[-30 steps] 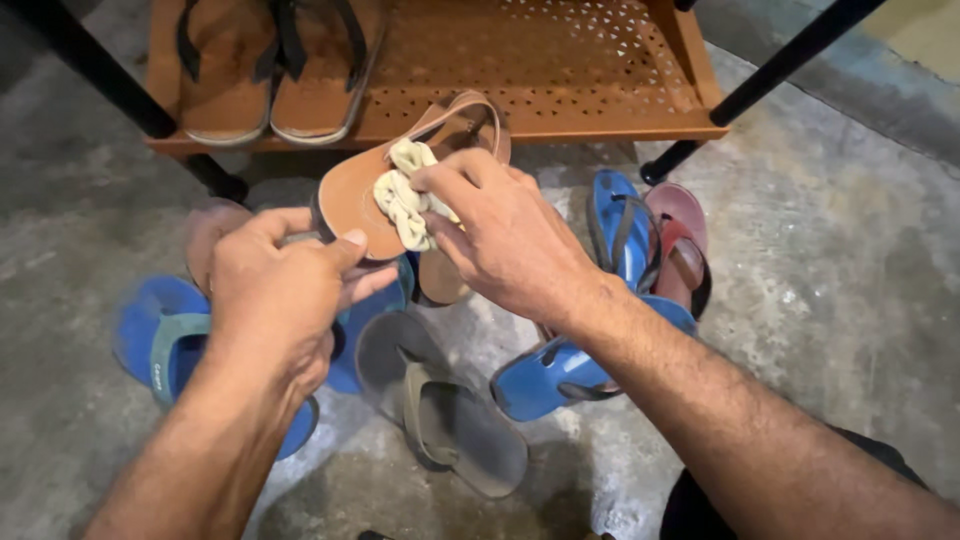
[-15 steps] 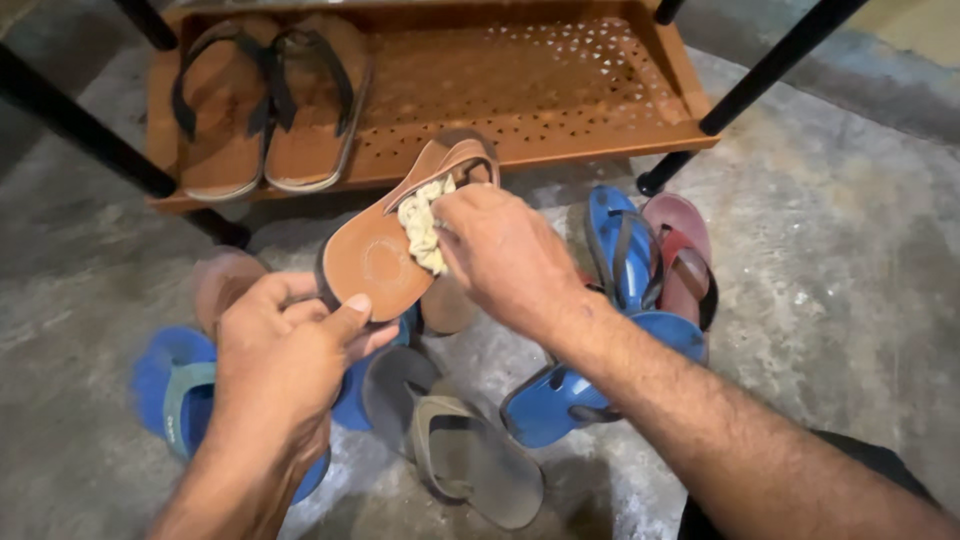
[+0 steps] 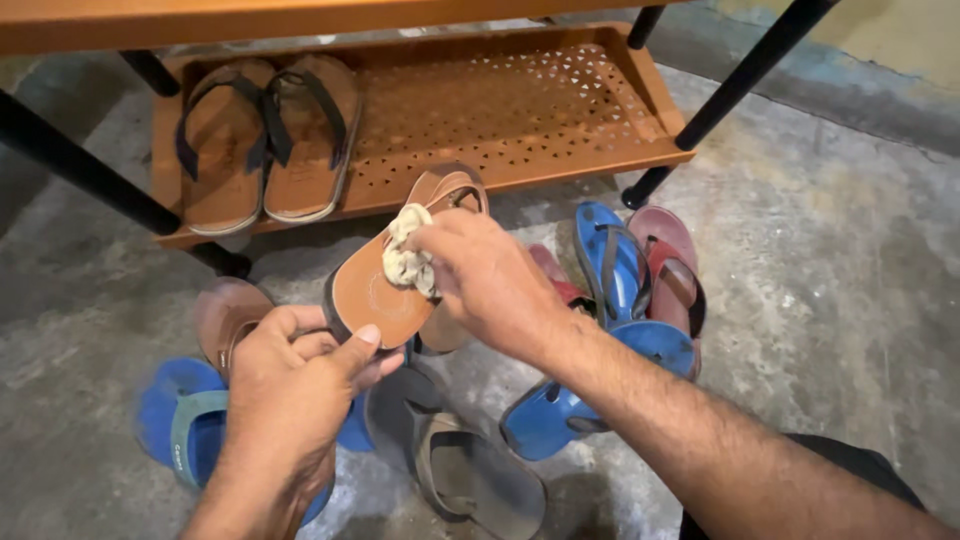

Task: The person wipes the straps and soles of several flip-flops using a white cloth. They handle each pair individually, turning them over to clean different surfaces, and place the cleaned items on a nearby orange shoe rack.

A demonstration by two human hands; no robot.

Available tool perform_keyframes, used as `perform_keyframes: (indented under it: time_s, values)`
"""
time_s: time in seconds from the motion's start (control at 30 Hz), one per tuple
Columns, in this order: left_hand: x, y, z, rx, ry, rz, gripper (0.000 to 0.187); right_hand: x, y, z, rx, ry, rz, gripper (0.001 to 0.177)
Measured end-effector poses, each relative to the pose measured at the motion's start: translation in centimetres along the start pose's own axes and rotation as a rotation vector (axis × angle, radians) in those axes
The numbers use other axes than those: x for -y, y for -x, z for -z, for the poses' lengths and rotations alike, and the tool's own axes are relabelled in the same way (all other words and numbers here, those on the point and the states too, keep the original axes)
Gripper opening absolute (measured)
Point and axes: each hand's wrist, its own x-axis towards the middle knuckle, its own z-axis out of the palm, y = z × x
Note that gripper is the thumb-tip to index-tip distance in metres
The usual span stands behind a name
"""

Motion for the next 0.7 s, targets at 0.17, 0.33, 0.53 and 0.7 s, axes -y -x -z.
perform_keyframes:
  time_s: [0.17,0.33,0.53,0.7]
  values:
    - [-0.6,0.1,-0.1,0.009,0.073,0.004,0.032,3.7,1.0,0.0,-0.03,-0.22,0.204,0.04]
    - [-0.3,0.0,0.1,-0.011,0.027,0.031,0.029,0.4,0.0,0.1,0.048,-0.012,-0.014,0.033]
    - [-0.3,-0.3,0.1,0.071,0.002,-0.044,0.028,0.4,0.1,0.0,0.005,-0.013,0.033,0.032]
    - [-0.8,0.1,0.1,0.055,0.039,0.022,0.026,2.6,1.3,0.0,-0.001,-0.145,0.134,0.036]
